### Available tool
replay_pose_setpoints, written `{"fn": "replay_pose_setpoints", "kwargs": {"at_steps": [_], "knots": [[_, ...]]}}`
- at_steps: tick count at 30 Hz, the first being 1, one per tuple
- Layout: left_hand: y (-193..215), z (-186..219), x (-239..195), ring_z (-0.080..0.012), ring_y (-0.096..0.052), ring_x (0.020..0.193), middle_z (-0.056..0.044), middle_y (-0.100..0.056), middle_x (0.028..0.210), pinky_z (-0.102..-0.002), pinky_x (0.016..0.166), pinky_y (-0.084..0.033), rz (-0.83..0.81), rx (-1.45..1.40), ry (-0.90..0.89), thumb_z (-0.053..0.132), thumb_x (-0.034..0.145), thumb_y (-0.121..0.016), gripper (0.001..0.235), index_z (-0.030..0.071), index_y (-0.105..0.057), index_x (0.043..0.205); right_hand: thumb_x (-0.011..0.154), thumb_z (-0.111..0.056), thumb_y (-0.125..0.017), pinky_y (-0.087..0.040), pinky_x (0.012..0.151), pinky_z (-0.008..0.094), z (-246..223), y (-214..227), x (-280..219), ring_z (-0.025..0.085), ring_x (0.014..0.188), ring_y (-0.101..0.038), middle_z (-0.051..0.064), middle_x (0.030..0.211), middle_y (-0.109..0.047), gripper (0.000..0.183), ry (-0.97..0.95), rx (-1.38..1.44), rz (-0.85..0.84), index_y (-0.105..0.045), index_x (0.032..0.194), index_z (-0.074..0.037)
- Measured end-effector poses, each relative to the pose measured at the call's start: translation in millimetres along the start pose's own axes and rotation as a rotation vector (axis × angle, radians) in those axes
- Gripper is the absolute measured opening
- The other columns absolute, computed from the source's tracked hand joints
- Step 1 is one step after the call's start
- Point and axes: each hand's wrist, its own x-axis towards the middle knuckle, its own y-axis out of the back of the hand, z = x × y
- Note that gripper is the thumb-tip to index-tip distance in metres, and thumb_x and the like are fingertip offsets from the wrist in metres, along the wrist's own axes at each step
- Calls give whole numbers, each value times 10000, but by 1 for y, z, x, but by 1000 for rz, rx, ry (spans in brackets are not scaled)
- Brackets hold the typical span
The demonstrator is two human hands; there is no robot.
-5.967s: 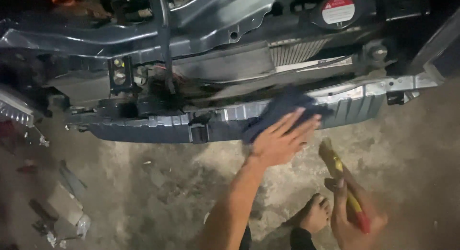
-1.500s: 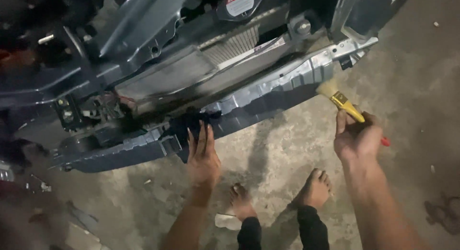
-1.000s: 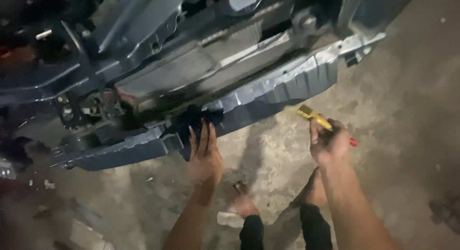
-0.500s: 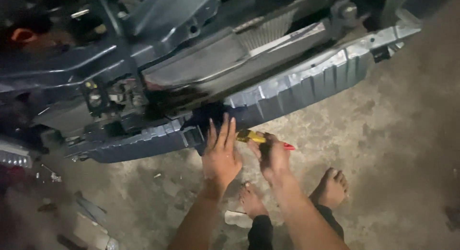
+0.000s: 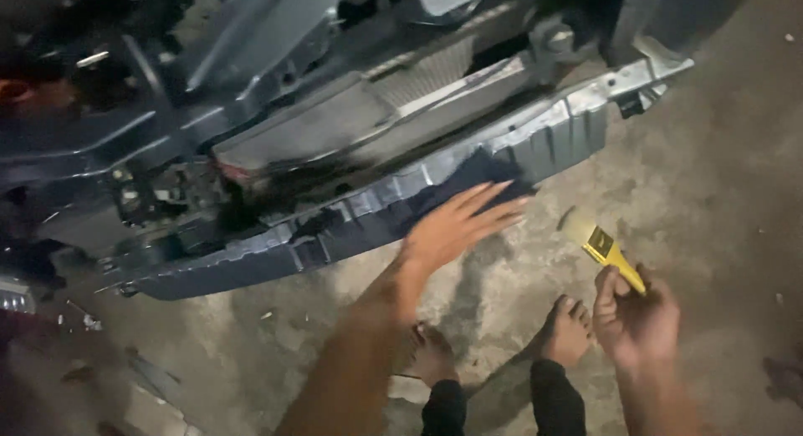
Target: Cleaning the internal frame and components of a car's front end using a brush and a cloth.
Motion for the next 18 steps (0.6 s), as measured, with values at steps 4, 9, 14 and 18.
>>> {"fn": "replay_pose_setpoints", "kwargs": {"at_steps": [4,9,14,18], "knots": [[2,12,130,-296,-65,1580,-46,-118,1737,-428,1292,-75,83,-143,-105,214,964,-486,794,186,-112,1664,988,-129,-615,-659,770,226,-30,32,19,187,820,-621,117,999,-626,273,-66,128,-19,-621,1215,22],[48,-10,152,-315,9,1586,-16,-105,1750,-501,1293,26,114,23,-91,296,1092,-441,678,201,-118,1681,993,-150,-610,-633,681,139,-65,41,10,91,721,-625,53,897,-617,266,-17,76,90,-621,1222,-16],[51,-41,31,-276,-630,1325,-33,-631,1455,-300,1099,-521,677,-614,17,90,977,-803,373,105,-717,1339,1089,-350,-502,-685,886,152,-95,39,32,85,1028,-783,9,1166,-781,384,-39,-113,271,-696,1335,-128],[7,-29,5,-227,-633,1177,19,-692,1296,-327,1097,-477,502,-521,-77,40,993,-689,342,113,-722,1325,1000,-263,-633,-669,845,160,-87,19,38,78,867,-720,19,1033,-685,263,19,-175,126,-673,1203,-102]]}}
